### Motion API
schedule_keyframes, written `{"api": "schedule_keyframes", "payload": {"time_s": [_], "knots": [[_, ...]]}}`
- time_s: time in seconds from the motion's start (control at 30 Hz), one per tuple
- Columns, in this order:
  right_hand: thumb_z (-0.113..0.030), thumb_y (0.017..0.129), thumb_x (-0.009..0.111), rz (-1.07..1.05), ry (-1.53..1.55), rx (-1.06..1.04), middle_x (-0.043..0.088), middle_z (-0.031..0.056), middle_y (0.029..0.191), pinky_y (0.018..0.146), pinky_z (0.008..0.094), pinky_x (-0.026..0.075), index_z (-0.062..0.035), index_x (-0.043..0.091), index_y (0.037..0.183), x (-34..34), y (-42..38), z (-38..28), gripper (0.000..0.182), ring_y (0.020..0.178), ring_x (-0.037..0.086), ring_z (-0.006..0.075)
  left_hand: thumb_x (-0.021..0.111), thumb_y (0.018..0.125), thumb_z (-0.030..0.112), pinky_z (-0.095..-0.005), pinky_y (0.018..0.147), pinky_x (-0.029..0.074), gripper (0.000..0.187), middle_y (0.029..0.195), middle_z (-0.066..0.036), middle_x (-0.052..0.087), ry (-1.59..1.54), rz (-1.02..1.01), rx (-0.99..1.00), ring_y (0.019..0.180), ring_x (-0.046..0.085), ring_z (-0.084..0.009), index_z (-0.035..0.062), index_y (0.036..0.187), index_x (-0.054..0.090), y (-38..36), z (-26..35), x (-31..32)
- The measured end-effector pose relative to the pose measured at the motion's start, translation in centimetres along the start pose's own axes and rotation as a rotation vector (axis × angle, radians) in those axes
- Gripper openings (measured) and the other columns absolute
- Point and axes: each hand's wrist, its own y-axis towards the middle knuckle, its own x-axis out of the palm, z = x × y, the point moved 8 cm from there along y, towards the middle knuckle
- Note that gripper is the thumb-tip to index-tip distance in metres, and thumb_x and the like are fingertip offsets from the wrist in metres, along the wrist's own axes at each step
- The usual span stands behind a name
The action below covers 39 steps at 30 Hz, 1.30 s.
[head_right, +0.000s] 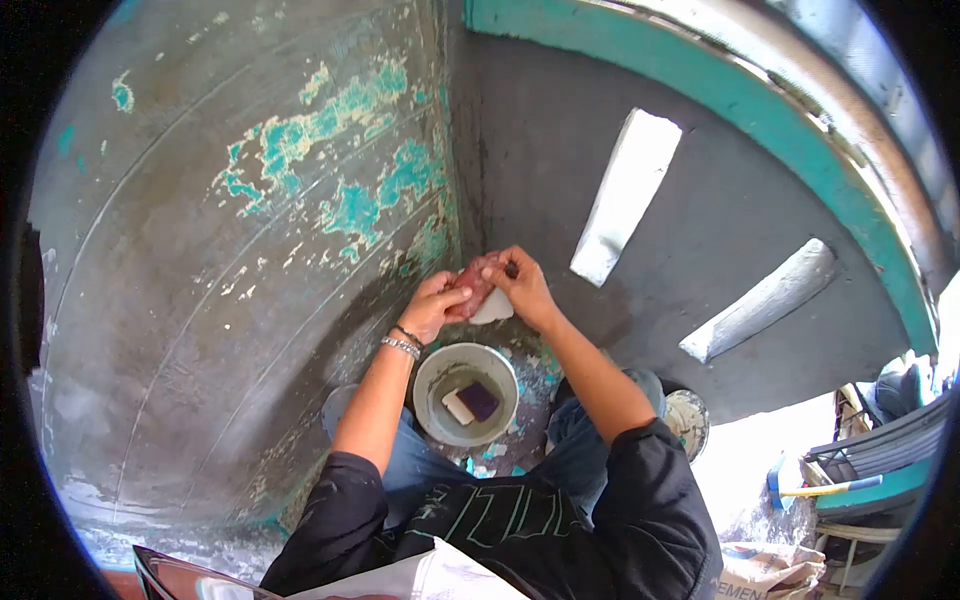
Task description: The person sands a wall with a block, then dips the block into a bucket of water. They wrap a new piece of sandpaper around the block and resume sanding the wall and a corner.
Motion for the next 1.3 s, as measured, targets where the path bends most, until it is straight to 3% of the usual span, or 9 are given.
{"api": "schedule_keyframes", "payload": {"time_s": [0.1, 0.2, 0.4, 0.5, 0.63, 0.73, 0.9, 1.1, 1.3], "knots": [[-0.009, 0.081, 0.067, -0.004, 0.039, 0.093, 0.056, 0.0112, 0.108, 0.085, 0.0286, 0.042, -0.0064, 0.047, 0.079, -0.6, -0.6, -0.4, 0.02, 0.094, 0.05, 0.0129, 0.065, 0.082, 0.02, -0.0318, 0.076, 0.049, 0.029, 0.098, -0.003, 0.058, -0.053, -0.053, -0.018, 0.086, 0.059, -0.0133, 0.0077, 0.106, 0.052, -0.4, 0.1, 1.1], [-0.008, 0.08, 0.068, 0.079, -0.002, 0.032, 0.056, 0.0135, 0.108, 0.084, 0.0289, 0.043, -0.0062, 0.048, 0.078, -1.2, -1.4, -0.6, 0.021, 0.094, 0.051, 0.0138, 0.065, 0.082, 0.018, -0.0301, 0.074, 0.049, 0.031, 0.098, -0.003, 0.058, -0.073, -0.114, -0.018, 0.087, 0.058, -0.0121, 0.0075, 0.108, 0.052, -0.3, 0.2, 1.8], [-0.009, 0.078, 0.07, 0.114, 0.051, 0.028, 0.056, 0.011, 0.108, 0.082, 0.0302, 0.044, -0.0056, 0.049, 0.074, -1.2, -3.1, -0.3, 0.022, 0.099, 0.051, 0.0145, 0.067, 0.077, 0.012, -0.0257, 0.071, 0.048, 0.027, 0.092, -0.004, 0.059, 0.018, -0.175, 0.123, 0.083, 0.057, -0.0114, 0.0048, 0.1, 0.055, -1.5, 1.7, 2.9], [-0.015, 0.071, 0.076, 0.322, -0.46, -0.202, 0.055, 0.0165, 0.112, 0.078, 0.0326, 0.048, -0.0024, 0.051, 0.074, -1.7, -3.9, -2.8, 0.028, 0.097, 0.057, 0.0224, 0.065, 0.077, 0.007, -0.0265, 0.075, 0.047, 0.026, 0.093, -0.004, 0.058, 0.066, -0.152, 0.238, 0.085, 0.055, -0.0125, 0.0035, 0.1, 0.053, -0.2, 0.1, 1.8], [-0.011, 0.073, 0.071, 0.404, -0.564, -0.237, 0.054, 0.0157, 0.113, 0.073, 0.0333, 0.047, -0.0018, 0.052, 0.084, 0.3, -5.3, -6.4, 0.024, 0.091, 0.059, 0.0244, 0.06, 0.081, 0.002, -0.0265, 0.078, 0.046, 0.027, 0.096, -0.004, 0.057, -0.036, -0.019, 0.309, 0.087, 0.055, -0.012, 0.0023, 0.105, 0.048, 0.7, -0.1, 1.2], [-0.008, 0.076, 0.067, 0.341, -0.501, -0.374, 0.058, 0.0124, 0.107, 0.071, 0.0328, 0.046, -0.0018, 0.051, 0.092, 1.7, -5.8, -7.4, 0.023, 0.084, 0.059, 0.024, 0.056, 0.083, 0.0, -0.0263, 0.078, 0.046, 0.026, 0.098, -0.005, 0.057, -0.012, 0.011, 0.308, 0.087, 0.055, -0.0116, 0.0017, 0.107, 0.046, 1.0, -0.2, 0.5], [-0.008, 0.08, 0.065, 0.128, -0.433, -0.052, 0.06, 0.0038, 0.088, 0.071, 0.0275, 0.044, -0.0029, 0.053, 0.102, 1.4, -4.8, -5.1, 0.025, 0.081, 0.056, 0.0127, 0.055, 0.083, 0.001, -0.0268, 0.077, 0.049, 0.029, 0.102, -0.006, 0.057, -0.037, -0.019, 0.293, 0.088, 0.057, -0.0124, 0.0014, 0.11, 0.045, -0.6, 1.3, 0.8], [-0.01, 0.085, 0.064, 0.071, -0.124, -0.08, 0.059, -0.0004, 0.091, 0.075, 0.0237, 0.044, -0.0032, 0.054, 0.106, 0.1, -4.2, -1.0, 0.025, 0.083, 0.054, 0.0074, 0.06, 0.082, 0.008, -0.0272, 0.076, 0.05, 0.033, 0.101, -0.007, 0.059, -0.049, -0.135, 0.173, 0.088, 0.059, -0.0143, 0.002, 0.112, 0.048, -2.6, 2.4, 2.1], [-0.008, 0.083, 0.065, -0.104, 0.1, 0.007, 0.061, 0.002, 0.093, 0.078, 0.0241, 0.046, -0.0016, 0.053, 0.108, 0.7, -4.2, -1.1, 0.028, 0.085, 0.056, 0.008, 0.056, 0.088, 0.019, -0.0314, 0.078, 0.051, 0.028, 0.103, -0.006, 0.06, -0.312, -0.238, -0.157, 0.092, 0.06, -0.017, 0.0072, 0.112, 0.049, -2.3, 0.1, 1.4]]}}
